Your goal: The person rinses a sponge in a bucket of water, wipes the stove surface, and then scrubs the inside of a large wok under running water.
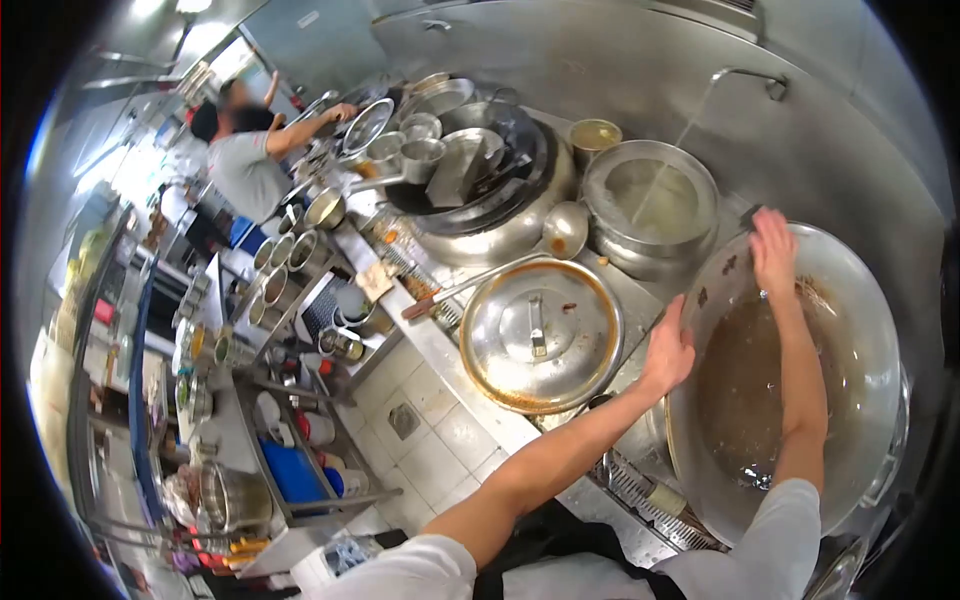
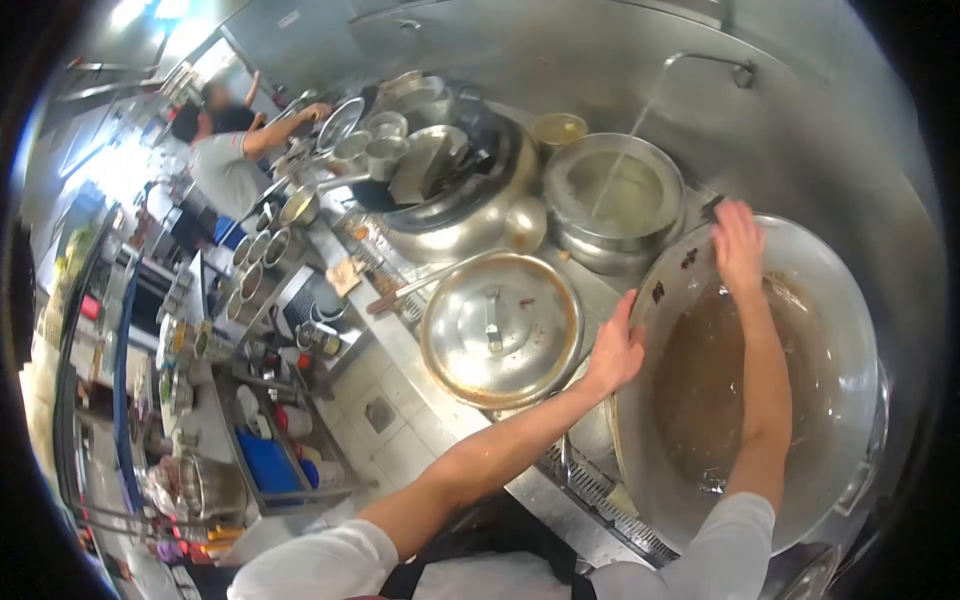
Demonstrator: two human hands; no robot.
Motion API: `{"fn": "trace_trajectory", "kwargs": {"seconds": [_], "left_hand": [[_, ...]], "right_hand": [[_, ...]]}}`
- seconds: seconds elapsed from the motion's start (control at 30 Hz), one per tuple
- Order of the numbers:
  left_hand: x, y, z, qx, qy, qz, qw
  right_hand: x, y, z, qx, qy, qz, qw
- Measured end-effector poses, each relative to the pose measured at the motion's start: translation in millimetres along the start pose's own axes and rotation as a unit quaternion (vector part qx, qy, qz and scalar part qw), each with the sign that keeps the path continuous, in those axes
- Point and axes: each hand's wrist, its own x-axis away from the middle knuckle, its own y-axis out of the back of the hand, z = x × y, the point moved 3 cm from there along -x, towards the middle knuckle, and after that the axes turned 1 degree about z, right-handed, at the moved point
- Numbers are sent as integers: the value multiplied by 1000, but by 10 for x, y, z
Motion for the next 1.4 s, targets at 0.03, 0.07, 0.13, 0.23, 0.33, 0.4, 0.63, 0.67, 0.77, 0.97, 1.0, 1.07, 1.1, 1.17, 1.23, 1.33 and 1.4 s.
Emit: {"fn": "trace_trajectory", "kwargs": {"seconds": [0.03,0.07,0.13,0.23,0.33,0.4,0.63,0.67,0.77,0.97,1.0,1.07,1.1,1.17,1.23,1.33,1.4], "left_hand": [[-41,-10,-29,5,26,14,1000],[-68,-29,86,-30,-24,-17,999],[-69,-72,54,-54,-76,-34,995],[-102,-80,131,-114,-119,-18,986],[-171,-151,206,-25,-51,23,998],[-14,-125,-53,-42,-27,24,998],[-96,-89,-7,-35,-65,23,997],[-95,-99,-48,-21,-54,28,998],[-135,-134,72,4,-43,19,999],[-121,-131,-28,-3,-38,21,999],[-146,-107,-14,-5,-41,16,999],[-129,-147,36,36,-54,41,997],[-105,-188,32,43,-57,47,996],[-51,-192,55,12,-47,9,999],[-31,-207,129,55,-46,15,997],[-72,-127,159,28,-58,14,998],[-101,-203,174,37,-56,26,997]], "right_hand": [[-56,5,-177,55,-77,-45,994],[1,23,-351,113,-156,-83,978],[-10,-44,-136,92,-129,-92,983],[13,238,421,-28,-50,48,997],[40,311,-135,25,-104,39,994],[136,137,-27,33,-194,-36,980],[162,172,-161,-19,-120,-35,992],[86,183,-378,13,-237,-74,969],[104,-92,287,109,-163,23,980],[-29,273,-400,-81,-297,18,951],[-39,109,-293,-86,-294,15,952],[122,-245,202,94,-214,25,972],[255,-109,696,-116,-199,-34,973],[376,5,746,-147,-20,25,989],[167,56,103,-62,-56,106,991],[-10,59,-77,-22,-229,39,972],[175,-11,346,-91,-236,-73,965]]}}
